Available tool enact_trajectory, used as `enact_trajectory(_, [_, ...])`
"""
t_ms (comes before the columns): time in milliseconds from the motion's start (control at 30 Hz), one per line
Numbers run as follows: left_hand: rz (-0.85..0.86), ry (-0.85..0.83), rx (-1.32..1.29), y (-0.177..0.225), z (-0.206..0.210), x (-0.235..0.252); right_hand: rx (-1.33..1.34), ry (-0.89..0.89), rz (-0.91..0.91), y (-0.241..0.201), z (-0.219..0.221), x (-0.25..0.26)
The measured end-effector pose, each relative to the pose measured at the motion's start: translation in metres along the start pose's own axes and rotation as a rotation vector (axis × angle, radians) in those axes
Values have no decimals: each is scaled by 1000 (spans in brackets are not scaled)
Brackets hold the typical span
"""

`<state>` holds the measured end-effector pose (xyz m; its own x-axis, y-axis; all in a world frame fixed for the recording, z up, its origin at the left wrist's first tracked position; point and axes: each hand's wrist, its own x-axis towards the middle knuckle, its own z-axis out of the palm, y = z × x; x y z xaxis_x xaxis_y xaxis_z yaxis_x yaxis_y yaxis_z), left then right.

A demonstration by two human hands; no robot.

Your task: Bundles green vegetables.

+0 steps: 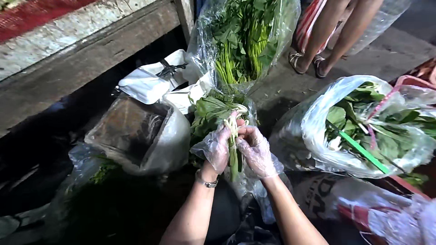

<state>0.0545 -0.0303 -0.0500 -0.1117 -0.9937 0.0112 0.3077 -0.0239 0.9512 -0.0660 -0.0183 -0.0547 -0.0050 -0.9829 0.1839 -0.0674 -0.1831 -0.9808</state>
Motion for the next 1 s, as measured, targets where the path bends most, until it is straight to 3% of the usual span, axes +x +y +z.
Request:
enact_trajectory(100, [144,-119,227,-7,-25,-2,-41,104,-60,4,14,-6])
enact_trajectory(133, [130,-130,180,-9,-33,-3,-64,104,-103,6,19,-9])
enact_trajectory(233, [60,-96,82,-8,-54,-6,-102,-119,-162,11,17,-4])
enact_trajectory(300, [6,-3,-34,-10,-61,-3,-237,-221,-77,17,-4,22])
enact_trajectory(400, [-142,244,-269,-6,-59,6,-558,-86,189,48,-45,81])
enact_trajectory(467, [-144,324,-293,-4,-60,9,-594,-39,358,64,-62,105])
enact_trajectory(567, [-133,385,-199,1,-64,10,-585,2,425,77,-70,104])
enact_trajectory(733, [-125,281,-29,-11,-68,9,-400,-79,693,115,-51,84])
enact_trajectory(900, [-67,168,174,-24,-66,8,-81,145,654,98,-43,68])
enact_trajectory(1000, [-60,126,177,-25,-60,10,-51,126,455,73,-56,58])
